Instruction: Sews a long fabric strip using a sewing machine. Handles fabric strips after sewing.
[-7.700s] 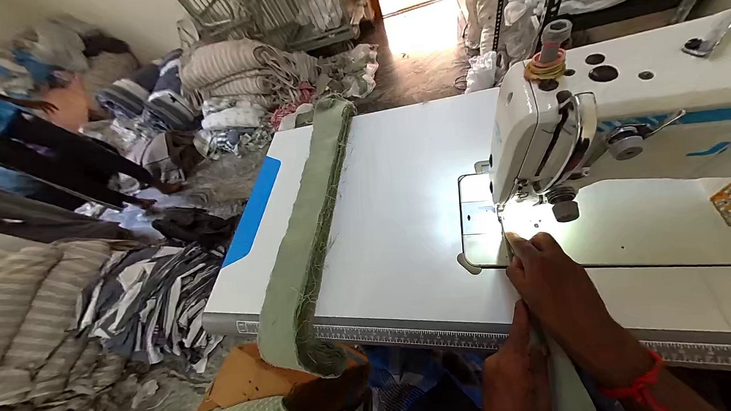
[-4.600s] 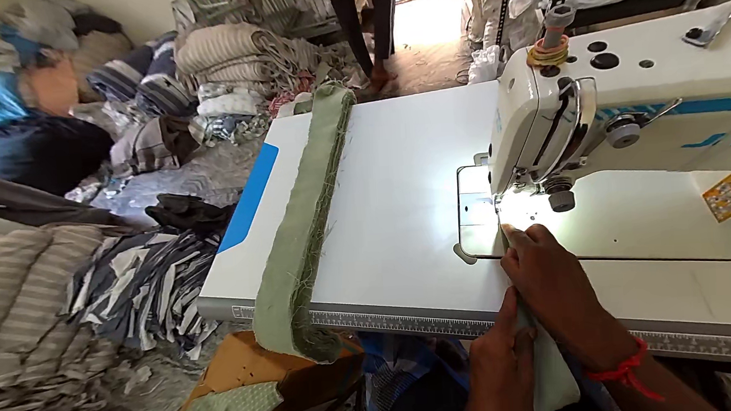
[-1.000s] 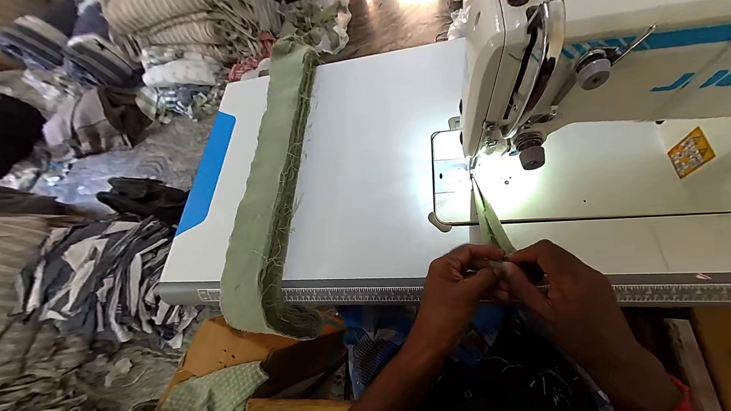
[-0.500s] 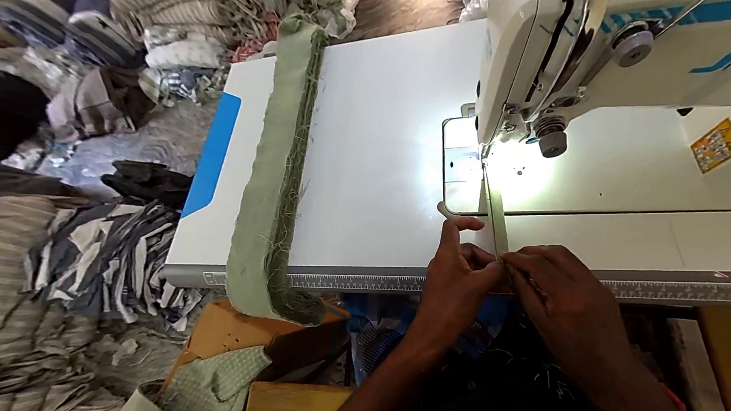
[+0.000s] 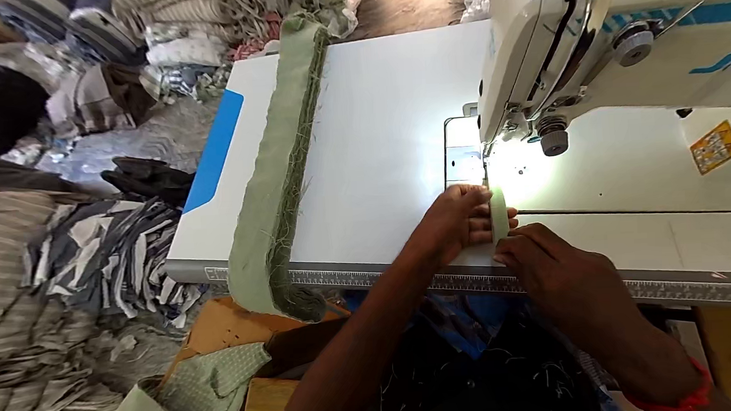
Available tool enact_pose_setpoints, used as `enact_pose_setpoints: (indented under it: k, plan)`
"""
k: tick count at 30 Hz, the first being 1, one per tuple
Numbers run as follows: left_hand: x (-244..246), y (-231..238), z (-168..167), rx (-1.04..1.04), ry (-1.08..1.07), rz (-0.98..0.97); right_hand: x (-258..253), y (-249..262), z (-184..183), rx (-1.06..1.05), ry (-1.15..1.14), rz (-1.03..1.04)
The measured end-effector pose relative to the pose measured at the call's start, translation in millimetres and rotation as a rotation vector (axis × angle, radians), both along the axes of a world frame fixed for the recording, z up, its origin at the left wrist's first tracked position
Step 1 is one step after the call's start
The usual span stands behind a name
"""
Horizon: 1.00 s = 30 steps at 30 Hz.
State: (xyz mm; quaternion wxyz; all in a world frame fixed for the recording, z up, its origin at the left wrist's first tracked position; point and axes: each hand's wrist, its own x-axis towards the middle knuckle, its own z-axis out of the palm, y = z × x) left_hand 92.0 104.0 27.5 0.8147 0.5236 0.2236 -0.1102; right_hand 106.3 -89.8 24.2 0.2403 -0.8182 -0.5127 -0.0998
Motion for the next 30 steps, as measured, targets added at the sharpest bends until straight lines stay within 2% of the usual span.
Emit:
enact_pose_setpoints:
  k: [1,3,5,7,8,10,21,30]
  plan:
    - [10.7,5.0,1.2,0.15,0.017,-0.039,-1.2,1.1,0.7,-0.025,-0.018,-0.008]
    - [24.8,9.0,3.9,0.725,0.024,-0.164,-1.8,4.9,-13.1,-0.049,-0.022,-0.052]
    - [25.7,6.8,-1.4,1.249,-0.083,-0.207,2.0,6.7,-28.5,-0.042,0.002,-0.111]
    - [20.5,8.4,-22.4,1.543,-0.351,-0.134,12.9,11.2,-31.1,-0.04,0.026,-0.148]
    - [18.1,10.4,-34.5,1.615,-0.479,-0.105,18.2,13.9,-30.9,-0.047,0.04,-0.159]
    - [17.0,12.1,-46.0,1.67,-0.579,-0.069,30.2,20.8,-30.1,-0.059,0.05,-0.175]
    - [19.9,8.7,-48.8,1.761,-0.489,-0.02,81.1,50.3,-24.6,-0.078,-0.017,-0.2]
    - [18.4,7.3,-49.6,1.758,-0.503,-0.003,88.8,56.3,-24.2,-0.102,0.171,-0.304]
